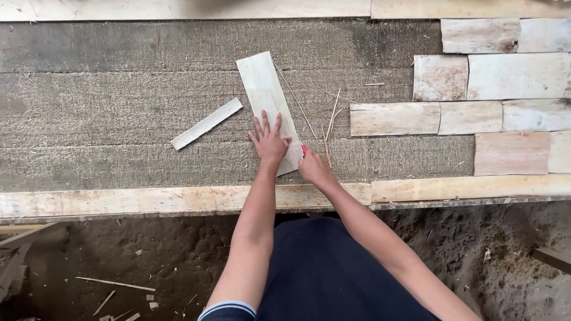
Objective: The person uses a red utility knife to cut flat bamboo strips on a workbench. They measure and trim the strips, then place them into a partially assembled bamboo panel. The person also gathers and discards small bamboo offcuts during the process.
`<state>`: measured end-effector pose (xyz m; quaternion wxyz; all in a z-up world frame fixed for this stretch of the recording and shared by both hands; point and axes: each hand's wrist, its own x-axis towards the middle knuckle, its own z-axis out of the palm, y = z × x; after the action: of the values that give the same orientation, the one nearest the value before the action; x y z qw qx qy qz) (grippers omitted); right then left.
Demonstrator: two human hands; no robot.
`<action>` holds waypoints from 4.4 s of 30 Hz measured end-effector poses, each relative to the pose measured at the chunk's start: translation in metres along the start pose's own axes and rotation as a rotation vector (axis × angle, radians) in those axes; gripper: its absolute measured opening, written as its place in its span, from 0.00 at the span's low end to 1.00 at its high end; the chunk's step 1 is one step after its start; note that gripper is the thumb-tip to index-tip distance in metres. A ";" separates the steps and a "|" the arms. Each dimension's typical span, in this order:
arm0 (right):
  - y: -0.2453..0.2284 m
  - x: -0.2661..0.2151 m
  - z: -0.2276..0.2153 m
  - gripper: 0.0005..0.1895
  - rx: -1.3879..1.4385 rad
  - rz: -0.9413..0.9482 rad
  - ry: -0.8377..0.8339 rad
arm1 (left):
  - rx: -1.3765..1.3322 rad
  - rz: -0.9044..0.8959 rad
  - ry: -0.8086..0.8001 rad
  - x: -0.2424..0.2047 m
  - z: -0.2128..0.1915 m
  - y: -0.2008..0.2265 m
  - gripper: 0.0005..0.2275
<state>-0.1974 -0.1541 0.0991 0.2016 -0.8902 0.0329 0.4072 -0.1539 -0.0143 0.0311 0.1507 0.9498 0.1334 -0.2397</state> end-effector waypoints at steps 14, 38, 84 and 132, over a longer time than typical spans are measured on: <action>0.030 -0.039 0.011 0.28 0.009 0.029 -0.084 | -0.019 -0.001 0.040 -0.001 0.005 -0.001 0.37; 0.041 -0.004 0.013 0.14 0.669 0.061 0.124 | -0.021 0.175 0.018 -0.058 0.026 -0.008 0.51; -0.049 -0.024 -0.051 0.29 0.107 0.007 0.018 | 0.089 0.129 -0.001 -0.025 0.047 0.004 0.39; 0.085 0.015 0.000 0.14 0.304 -0.003 -0.008 | 0.064 0.070 0.011 -0.023 0.044 0.012 0.40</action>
<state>-0.2061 -0.2304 0.0596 0.3348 -0.8478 0.0918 0.4008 -0.1874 -0.0452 0.0082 0.1278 0.9594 0.0934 -0.2333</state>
